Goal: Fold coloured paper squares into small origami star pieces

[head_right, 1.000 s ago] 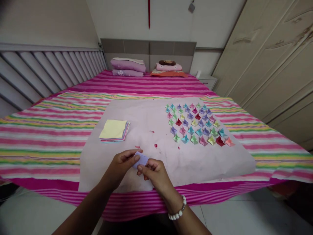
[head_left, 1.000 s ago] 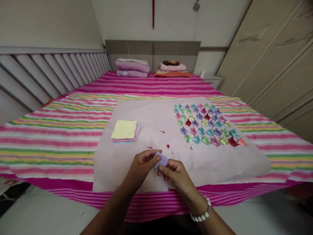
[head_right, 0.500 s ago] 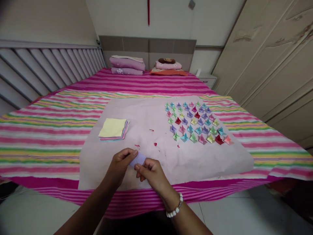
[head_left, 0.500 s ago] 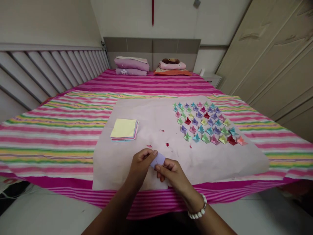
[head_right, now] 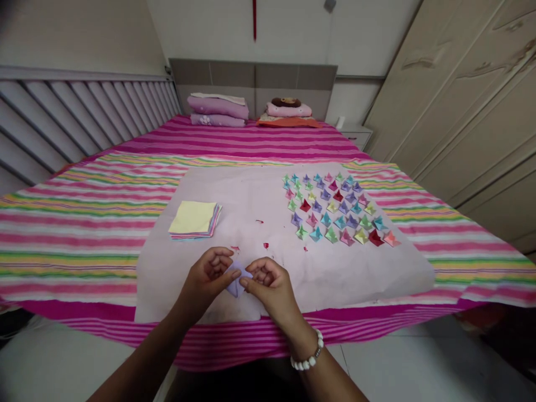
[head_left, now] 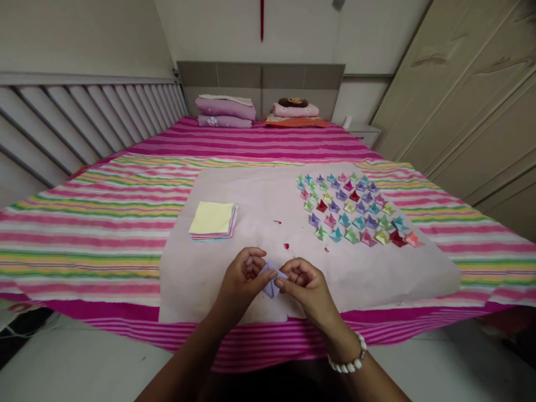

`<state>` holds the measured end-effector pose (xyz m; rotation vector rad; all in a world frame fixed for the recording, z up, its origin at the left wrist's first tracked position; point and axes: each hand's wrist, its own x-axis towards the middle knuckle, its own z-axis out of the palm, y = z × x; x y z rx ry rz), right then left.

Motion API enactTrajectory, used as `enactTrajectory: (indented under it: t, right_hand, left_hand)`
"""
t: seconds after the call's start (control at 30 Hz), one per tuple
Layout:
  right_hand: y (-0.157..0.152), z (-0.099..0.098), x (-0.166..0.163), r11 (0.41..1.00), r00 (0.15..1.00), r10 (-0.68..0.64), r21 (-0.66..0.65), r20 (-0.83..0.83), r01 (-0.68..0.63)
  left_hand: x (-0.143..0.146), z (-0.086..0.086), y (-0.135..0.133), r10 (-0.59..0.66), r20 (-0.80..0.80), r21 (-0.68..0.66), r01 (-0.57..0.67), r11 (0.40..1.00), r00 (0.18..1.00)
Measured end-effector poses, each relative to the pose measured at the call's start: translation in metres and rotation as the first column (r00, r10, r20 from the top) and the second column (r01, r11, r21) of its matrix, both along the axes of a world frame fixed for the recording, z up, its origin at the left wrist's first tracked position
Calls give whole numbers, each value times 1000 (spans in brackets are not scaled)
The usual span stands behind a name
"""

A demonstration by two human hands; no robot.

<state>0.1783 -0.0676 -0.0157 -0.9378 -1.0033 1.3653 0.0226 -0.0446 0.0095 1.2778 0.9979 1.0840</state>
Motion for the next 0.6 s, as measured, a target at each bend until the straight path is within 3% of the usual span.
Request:
enactTrajectory:
  t: [0.2,0.6]
  right_hand:
    - [2,2,4,999,999,-47,-21,27,48]
    - [1,4,5,999,999,10,-46,53,-7]
  left_hand:
    - [-15,-3,-4,-141,-14,-75,140,987,990]
    - [-17,1,-5,-236,31,-207,237,949,971]
